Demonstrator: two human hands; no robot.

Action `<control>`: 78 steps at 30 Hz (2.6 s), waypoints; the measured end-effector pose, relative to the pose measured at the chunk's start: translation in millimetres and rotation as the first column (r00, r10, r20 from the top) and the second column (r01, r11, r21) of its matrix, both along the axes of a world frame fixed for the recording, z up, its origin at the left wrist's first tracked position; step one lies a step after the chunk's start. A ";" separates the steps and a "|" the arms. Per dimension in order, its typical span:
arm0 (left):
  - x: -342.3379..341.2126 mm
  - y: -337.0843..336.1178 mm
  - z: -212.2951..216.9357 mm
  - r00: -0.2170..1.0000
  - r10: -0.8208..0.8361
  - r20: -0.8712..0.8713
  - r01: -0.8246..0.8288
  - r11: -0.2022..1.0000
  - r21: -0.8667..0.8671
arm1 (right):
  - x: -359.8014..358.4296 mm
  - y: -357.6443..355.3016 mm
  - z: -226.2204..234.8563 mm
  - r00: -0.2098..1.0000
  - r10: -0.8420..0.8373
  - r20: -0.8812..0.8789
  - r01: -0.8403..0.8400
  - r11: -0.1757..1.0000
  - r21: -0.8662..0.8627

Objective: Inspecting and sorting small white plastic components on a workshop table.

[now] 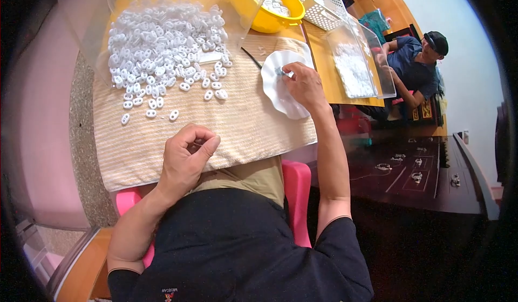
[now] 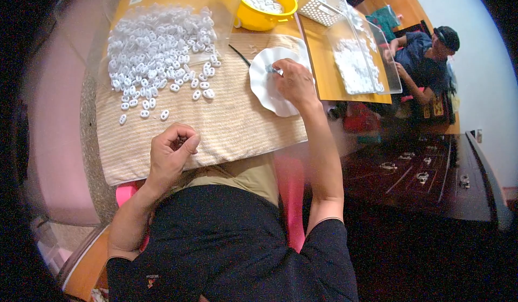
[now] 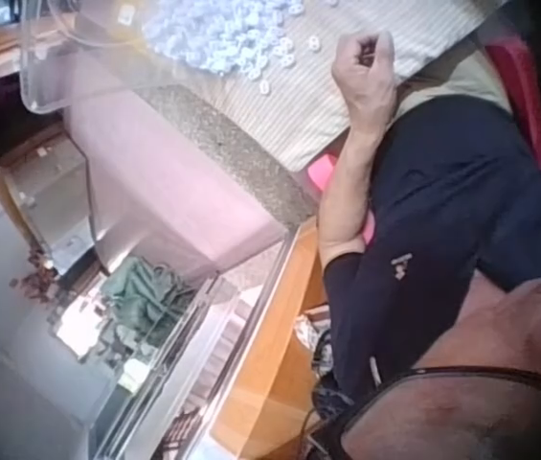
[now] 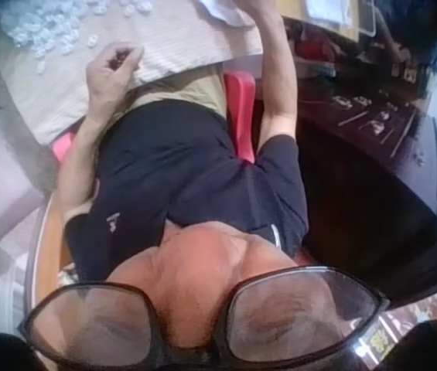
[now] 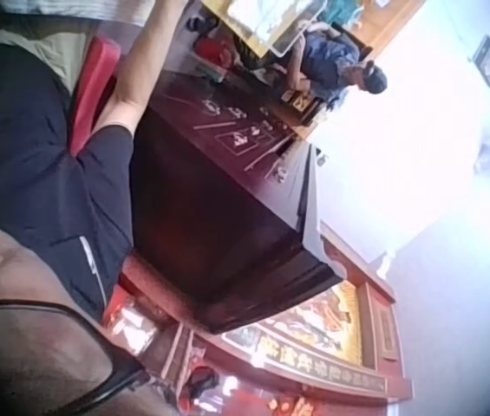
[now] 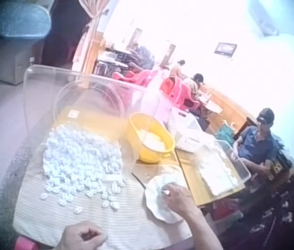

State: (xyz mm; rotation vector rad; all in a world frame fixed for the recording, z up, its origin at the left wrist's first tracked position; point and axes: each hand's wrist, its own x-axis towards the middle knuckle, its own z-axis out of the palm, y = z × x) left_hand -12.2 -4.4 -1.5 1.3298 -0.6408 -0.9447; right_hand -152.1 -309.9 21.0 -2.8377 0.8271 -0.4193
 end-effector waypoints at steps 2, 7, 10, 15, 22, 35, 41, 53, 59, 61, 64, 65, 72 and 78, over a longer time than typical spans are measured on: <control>0.2 -0.1 1.5 1.000 0.000 0.000 0.000 1.000 0.004 | 0.3 -2.1 -2.4 1.000 -0.008 0.003 0.008 1.000 0.009; 0.5 1.3 0.8 1.000 -0.003 0.031 0.004 1.000 -0.007 | 1.1 -5.2 -6.1 1.000 0.012 0.000 -0.012 1.000 -0.020; -0.2 0.4 -1.3 1.000 -0.001 0.021 0.001 1.000 -0.019 | 0.4 -7.2 -7.4 0.999 0.051 -0.006 -0.052 0.995 -0.081; -0.5 0.2 -1.7 0.999 0.007 0.039 -0.005 0.999 -0.037 | 0.8 -4.9 -6.6 0.998 0.070 -0.010 -0.070 0.988 -0.134; -1.2 -0.2 0.2 0.999 -0.001 0.047 0.003 1.000 -0.026 | -8.4 -8.1 -12.1 0.995 0.052 0.083 -0.041 0.991 -0.125; -3.2 -0.9 -1.7 0.999 -0.001 0.048 0.003 0.999 -0.038 | -25.6 16.1 -6.5 0.936 -0.127 0.327 0.047 0.969 0.241; -2.2 0.3 -4.5 1.000 0.002 0.020 -0.001 1.000 -0.020 | -19.1 4.1 -4.5 0.968 -0.122 0.218 0.096 0.987 0.125; -1.0 0.5 -2.1 1.000 0.000 0.025 0.001 0.999 -0.033 | -6.4 -6.4 -3.3 0.999 0.038 0.014 -0.037 0.997 -0.066; -0.8 0.2 -2.5 1.000 -0.003 0.031 0.004 0.999 -0.035 | -7.3 -4.7 -3.2 0.994 0.072 -0.086 -0.087 0.979 -0.186; -1.3 0.0 -2.0 0.999 -0.001 0.046 0.002 0.999 -0.034 | -8.7 -3.8 -6.1 0.985 0.040 -0.171 -0.083 0.965 -0.249; -1.8 1.1 -2.7 1.000 0.001 0.023 -0.001 1.000 -0.023 | -8.5 0.5 -6.4 0.995 0.049 -0.086 -0.066 0.977 -0.204; -1.8 1.0 -1.9 1.000 0.000 0.024 0.000 1.000 -0.025 | -9.8 0.0 -7.5 0.995 0.048 -0.084 -0.065 0.976 -0.206; -2.5 0.2 -1.6 0.999 0.002 0.039 -0.001 1.000 -0.012 | -13.2 -6.5 -9.2 0.992 0.093 0.082 -0.083 0.990 -0.110; -2.0 -0.7 -1.9 0.999 -0.001 0.041 0.002 1.000 -0.015 | -5.0 -8.0 -5.8 0.997 0.077 -0.003 -0.077 0.995 -0.065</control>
